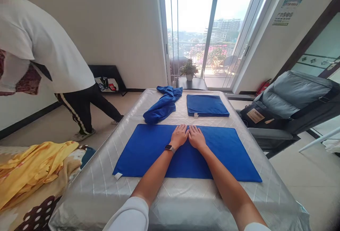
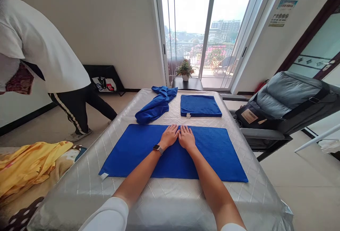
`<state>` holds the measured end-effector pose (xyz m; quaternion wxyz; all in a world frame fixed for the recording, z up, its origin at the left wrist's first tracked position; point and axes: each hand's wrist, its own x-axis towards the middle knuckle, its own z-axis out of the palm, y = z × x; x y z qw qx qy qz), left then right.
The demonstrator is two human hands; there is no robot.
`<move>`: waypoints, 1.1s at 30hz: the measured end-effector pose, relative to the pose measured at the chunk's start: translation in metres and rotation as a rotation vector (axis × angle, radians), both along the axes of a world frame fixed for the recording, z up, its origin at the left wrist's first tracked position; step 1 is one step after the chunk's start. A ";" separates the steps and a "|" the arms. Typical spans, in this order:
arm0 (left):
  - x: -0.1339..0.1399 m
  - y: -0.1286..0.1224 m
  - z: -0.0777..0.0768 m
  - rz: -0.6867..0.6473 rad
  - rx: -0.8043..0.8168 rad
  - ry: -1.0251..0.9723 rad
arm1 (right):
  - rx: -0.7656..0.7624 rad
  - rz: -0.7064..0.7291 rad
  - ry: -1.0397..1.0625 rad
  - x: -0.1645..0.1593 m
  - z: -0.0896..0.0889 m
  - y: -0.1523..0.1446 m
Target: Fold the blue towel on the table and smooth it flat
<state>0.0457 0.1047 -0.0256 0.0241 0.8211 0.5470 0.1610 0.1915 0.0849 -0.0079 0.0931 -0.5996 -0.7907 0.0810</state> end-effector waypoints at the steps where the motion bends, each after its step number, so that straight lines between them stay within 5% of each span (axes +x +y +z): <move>1: -0.002 -0.001 0.000 -0.003 -0.004 0.009 | -0.007 0.002 -0.003 0.002 0.001 0.000; 5: -0.040 -0.004 0.000 0.006 -0.037 0.060 | -0.052 -0.019 -0.042 0.036 0.003 -0.002; 12: -0.191 -0.006 0.001 0.224 -0.145 0.130 | -0.048 -0.320 -0.171 0.186 -0.006 -0.004; 16: -0.254 -0.010 -0.006 0.376 -0.147 0.109 | -0.057 -0.371 -0.161 0.234 -0.015 -0.006; 20: -0.272 -0.011 -0.013 0.436 -0.167 0.092 | -0.055 -0.362 -0.165 0.242 -0.020 -0.003; 33: -0.267 -0.013 -0.009 0.454 -0.134 0.085 | -0.030 -0.370 -0.143 0.247 -0.022 -0.002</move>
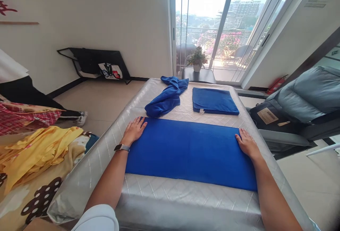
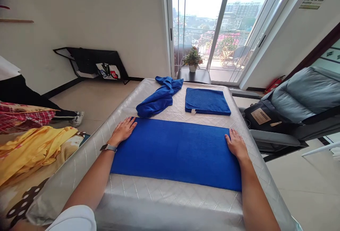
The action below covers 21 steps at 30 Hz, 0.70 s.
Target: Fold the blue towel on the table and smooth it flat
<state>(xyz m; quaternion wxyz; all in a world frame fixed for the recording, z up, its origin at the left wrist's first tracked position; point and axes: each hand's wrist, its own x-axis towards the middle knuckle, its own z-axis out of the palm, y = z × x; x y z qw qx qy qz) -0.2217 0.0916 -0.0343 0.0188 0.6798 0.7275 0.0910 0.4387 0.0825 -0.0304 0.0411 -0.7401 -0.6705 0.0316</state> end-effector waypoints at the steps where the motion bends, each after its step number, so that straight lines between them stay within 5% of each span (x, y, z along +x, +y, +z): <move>1: 0.001 0.000 0.001 0.008 0.003 0.000 | 0.001 -0.002 0.007 -0.001 0.001 0.000; 14: 0.025 -0.012 0.025 0.082 0.186 -0.037 | 0.097 -0.031 0.001 -0.024 0.025 -0.012; 18: 0.051 -0.014 0.048 0.022 0.277 -0.068 | 0.165 0.103 0.002 -0.063 0.045 -0.019; 21: 0.101 -0.008 0.060 -0.193 0.219 -0.090 | 0.150 0.284 0.078 -0.119 0.057 -0.019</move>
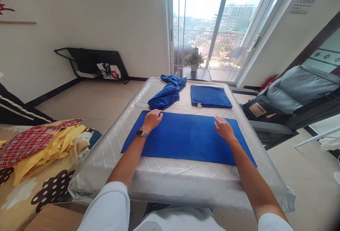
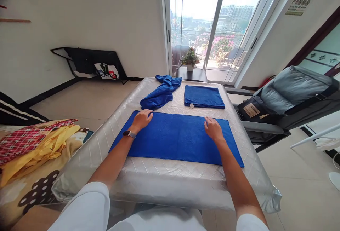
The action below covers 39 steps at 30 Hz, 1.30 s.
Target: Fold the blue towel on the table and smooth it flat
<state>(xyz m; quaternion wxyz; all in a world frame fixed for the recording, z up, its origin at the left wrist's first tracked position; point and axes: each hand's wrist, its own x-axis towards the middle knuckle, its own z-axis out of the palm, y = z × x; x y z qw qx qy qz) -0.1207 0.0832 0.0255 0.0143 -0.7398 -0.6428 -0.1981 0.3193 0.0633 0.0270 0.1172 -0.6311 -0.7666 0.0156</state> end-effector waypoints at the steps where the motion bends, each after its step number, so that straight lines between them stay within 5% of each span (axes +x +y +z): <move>1: 0.022 0.002 0.001 -0.092 -0.028 0.013 | -0.011 0.065 0.021 -0.022 0.002 0.002; 4: 0.089 0.009 -0.006 -0.276 -0.046 0.036 | -0.055 0.193 0.045 -0.085 0.000 0.010; 8: 0.140 0.012 -0.029 -0.313 -0.053 0.053 | -0.073 0.179 0.032 -0.133 -0.017 0.017; 12: 0.143 0.012 -0.043 -0.319 -0.075 0.064 | -0.104 0.155 0.006 -0.139 -0.031 0.019; 18: 0.136 0.014 -0.042 -0.304 -0.078 0.036 | -0.133 0.155 -0.034 -0.134 -0.030 0.020; 23: 0.090 0.014 -0.037 -0.207 -0.112 0.056 | -0.173 0.096 -0.089 -0.088 -0.032 0.021; 31: -0.061 0.016 -0.046 0.116 -0.185 0.058 | -0.132 -0.204 -0.110 0.091 -0.050 0.016; 34: -0.081 0.019 -0.053 0.185 -0.215 0.044 | -0.128 -0.288 -0.079 0.120 -0.057 0.017; 39: -0.080 0.019 -0.057 0.217 -0.210 0.045 | -0.132 -0.276 -0.067 0.124 -0.062 0.021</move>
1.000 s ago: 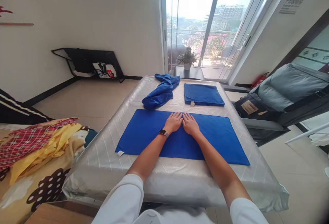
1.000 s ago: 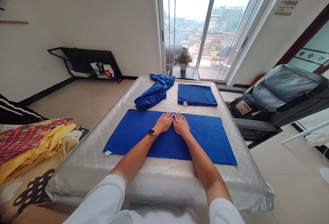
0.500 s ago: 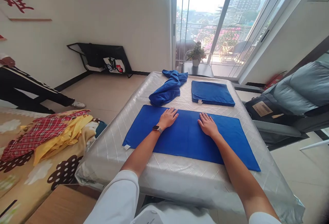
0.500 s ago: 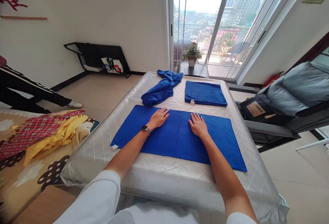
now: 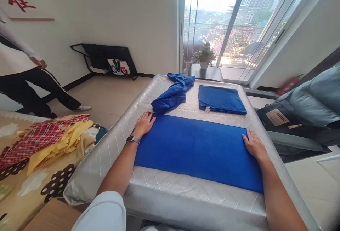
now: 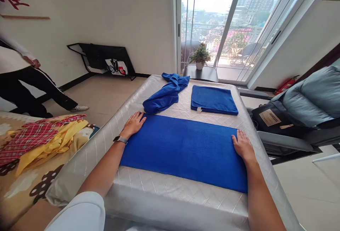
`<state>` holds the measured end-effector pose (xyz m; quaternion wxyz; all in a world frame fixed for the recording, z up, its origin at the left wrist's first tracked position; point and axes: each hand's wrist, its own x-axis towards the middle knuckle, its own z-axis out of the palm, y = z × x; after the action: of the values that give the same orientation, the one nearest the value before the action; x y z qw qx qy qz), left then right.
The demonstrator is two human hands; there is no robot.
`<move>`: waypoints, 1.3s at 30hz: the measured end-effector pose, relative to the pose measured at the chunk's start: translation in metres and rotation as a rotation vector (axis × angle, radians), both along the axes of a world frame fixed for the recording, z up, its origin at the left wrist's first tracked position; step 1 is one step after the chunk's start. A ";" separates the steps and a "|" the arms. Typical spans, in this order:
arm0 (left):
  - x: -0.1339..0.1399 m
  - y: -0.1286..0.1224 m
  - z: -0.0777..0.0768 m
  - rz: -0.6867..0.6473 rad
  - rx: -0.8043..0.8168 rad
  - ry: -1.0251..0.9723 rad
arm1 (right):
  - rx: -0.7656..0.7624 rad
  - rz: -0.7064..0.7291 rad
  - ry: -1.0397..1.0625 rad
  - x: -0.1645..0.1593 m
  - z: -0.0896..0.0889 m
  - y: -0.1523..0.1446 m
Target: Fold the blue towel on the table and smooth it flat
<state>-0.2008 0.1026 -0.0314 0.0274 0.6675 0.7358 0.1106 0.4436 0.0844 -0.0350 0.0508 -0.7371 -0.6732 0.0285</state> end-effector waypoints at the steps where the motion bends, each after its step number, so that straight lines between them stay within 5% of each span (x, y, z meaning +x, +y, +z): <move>1: 0.000 0.000 0.000 0.009 0.006 0.002 | 0.002 0.009 -0.001 0.000 0.000 0.000; 9: 0.006 -0.002 0.003 0.117 0.048 -0.009 | -0.020 -0.004 -0.023 -0.007 0.009 -0.005; 14: 0.022 -0.014 0.027 0.151 0.257 0.002 | 0.004 -0.082 -0.003 -0.026 0.029 -0.014; 20: 0.102 -0.035 0.058 -0.322 0.310 0.000 | 0.126 0.173 0.011 -0.121 0.059 -0.038; 24: 0.177 -0.059 0.048 -0.604 0.206 0.026 | 0.028 0.435 0.036 -0.208 0.057 -0.064; 28: 0.215 -0.081 0.026 -0.658 0.106 0.016 | -0.054 0.507 0.043 -0.254 0.041 -0.083; 33: 0.197 -0.091 0.016 -0.597 0.037 0.023 | -0.104 0.459 0.022 -0.237 0.032 -0.089; 39: 0.087 -0.128 0.007 -0.397 -0.004 0.097 | -0.076 0.234 -0.052 -0.124 0.018 -0.106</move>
<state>-0.1139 -0.0257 -0.0248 0.0145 0.8041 0.5902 0.0694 0.3199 -0.0218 -0.0167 0.0018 -0.6556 -0.7540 0.0408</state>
